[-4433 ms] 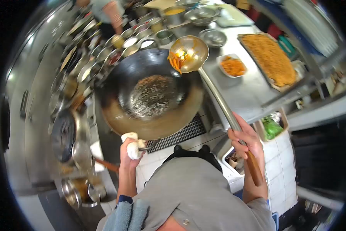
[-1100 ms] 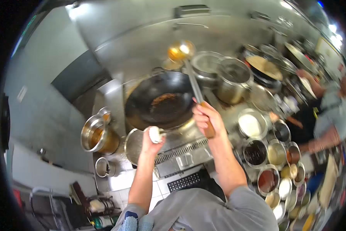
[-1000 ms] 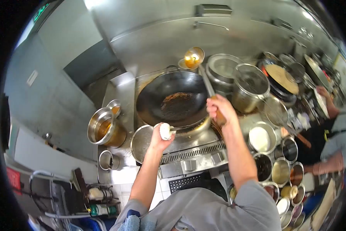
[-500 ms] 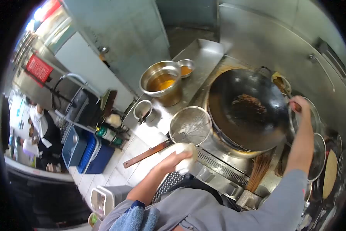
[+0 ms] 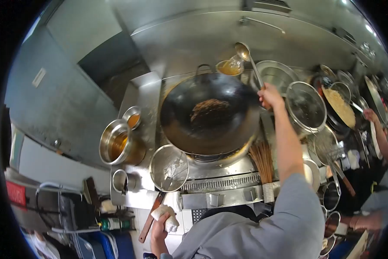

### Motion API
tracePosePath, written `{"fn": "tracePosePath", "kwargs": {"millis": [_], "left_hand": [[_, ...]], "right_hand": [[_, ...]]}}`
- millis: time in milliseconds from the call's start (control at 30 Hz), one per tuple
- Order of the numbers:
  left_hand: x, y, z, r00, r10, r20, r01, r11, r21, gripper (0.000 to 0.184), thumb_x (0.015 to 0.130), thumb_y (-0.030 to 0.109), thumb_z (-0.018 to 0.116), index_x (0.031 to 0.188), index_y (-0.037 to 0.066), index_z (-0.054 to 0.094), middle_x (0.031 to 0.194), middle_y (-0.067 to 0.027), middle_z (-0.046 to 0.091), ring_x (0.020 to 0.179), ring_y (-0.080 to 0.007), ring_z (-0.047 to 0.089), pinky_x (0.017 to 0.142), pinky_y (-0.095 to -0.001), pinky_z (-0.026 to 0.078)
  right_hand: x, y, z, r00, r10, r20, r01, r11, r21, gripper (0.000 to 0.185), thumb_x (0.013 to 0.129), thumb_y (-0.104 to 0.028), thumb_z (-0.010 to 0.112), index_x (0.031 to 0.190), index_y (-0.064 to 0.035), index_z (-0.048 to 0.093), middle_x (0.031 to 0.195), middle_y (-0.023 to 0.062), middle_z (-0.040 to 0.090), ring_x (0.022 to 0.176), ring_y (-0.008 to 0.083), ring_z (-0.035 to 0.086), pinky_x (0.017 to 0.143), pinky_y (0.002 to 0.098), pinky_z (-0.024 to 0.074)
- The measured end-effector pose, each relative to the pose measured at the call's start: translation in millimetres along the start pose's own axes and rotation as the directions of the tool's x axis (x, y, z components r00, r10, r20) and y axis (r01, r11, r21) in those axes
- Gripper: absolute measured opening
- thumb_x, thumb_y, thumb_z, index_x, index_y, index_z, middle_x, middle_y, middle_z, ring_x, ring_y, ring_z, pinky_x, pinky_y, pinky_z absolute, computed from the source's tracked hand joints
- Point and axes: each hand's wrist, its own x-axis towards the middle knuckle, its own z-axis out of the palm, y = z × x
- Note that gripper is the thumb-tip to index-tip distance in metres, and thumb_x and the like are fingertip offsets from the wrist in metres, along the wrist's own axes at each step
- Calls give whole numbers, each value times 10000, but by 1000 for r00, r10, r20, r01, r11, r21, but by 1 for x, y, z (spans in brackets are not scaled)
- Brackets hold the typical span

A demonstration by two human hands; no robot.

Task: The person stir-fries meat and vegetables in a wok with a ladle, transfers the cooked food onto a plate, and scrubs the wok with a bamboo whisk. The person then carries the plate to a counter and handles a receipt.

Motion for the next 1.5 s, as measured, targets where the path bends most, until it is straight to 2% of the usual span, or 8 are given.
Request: {"fn": "tracePosePath", "kwargs": {"millis": [167,300,433,733,867,1100,1467,1500], "left_hand": [[-13,33,19,999,47,25,-45,998,-51,428,873,108,550,1267,-10,435,1034,-168,600,893,-258,621,745,-366,528],[-17,35,18,995,49,88,-50,999,13,441,866,91,559,1278,-6,433,1045,-158,599,907,-256,619,754,-368,523],[-12,16,13,984,48,170,-61,996,70,419,843,64,604,1235,-9,475,1075,-112,586,978,-203,579,826,-327,484],[35,9,79,686,364,630,-712,515,477,563,765,186,736,1226,-13,481,1179,-198,565,1110,-324,556,962,-392,434],[34,64,146,380,536,754,-924,183,335,634,765,183,724,1292,-6,426,1407,-216,341,1302,-390,376,1068,-422,350],[79,73,214,564,543,622,-815,247,523,537,735,158,710,1180,-24,472,1155,-239,486,1069,-431,504,904,-458,453],[67,68,226,573,611,547,-774,184,606,410,743,200,727,1033,-23,541,1002,-214,555,944,-391,566,833,-432,462],[64,73,228,607,585,538,-755,213,620,415,742,199,717,1038,-25,531,1018,-217,549,966,-404,552,842,-446,458]], "right_hand": [[-62,19,16,916,-37,-399,-130,914,-384,273,805,-39,568,1064,14,501,614,89,551,417,195,509,372,339,441],[-57,27,-11,965,149,-214,-106,974,198,126,828,-24,584,853,1,463,628,68,518,480,170,522,408,284,448],[-61,9,-35,985,58,163,-168,89,982,165,808,98,542,781,2,410,722,46,465,578,116,501,472,176,434],[-198,-61,-18,920,-64,388,-384,-356,852,262,841,104,491,1054,97,338,804,66,420,580,126,489,450,199,455],[-278,-65,-11,921,-69,383,-385,-290,876,493,889,36,446,1303,135,197,891,82,399,594,134,471,440,217,437],[-358,-50,-4,979,133,158,-206,592,779,522,846,24,500,1333,37,313,867,57,443,561,51,407,358,170,329],[-75,79,-13,902,-228,-367,-16,831,-556,415,757,-14,542,1164,-21,460,550,63,500,372,183,483,349,319,387],[-77,59,-13,936,-68,-346,-44,951,-307,351,757,-13,543,1097,-4,459,555,74,515,382,187,492,353,320,390]]}}
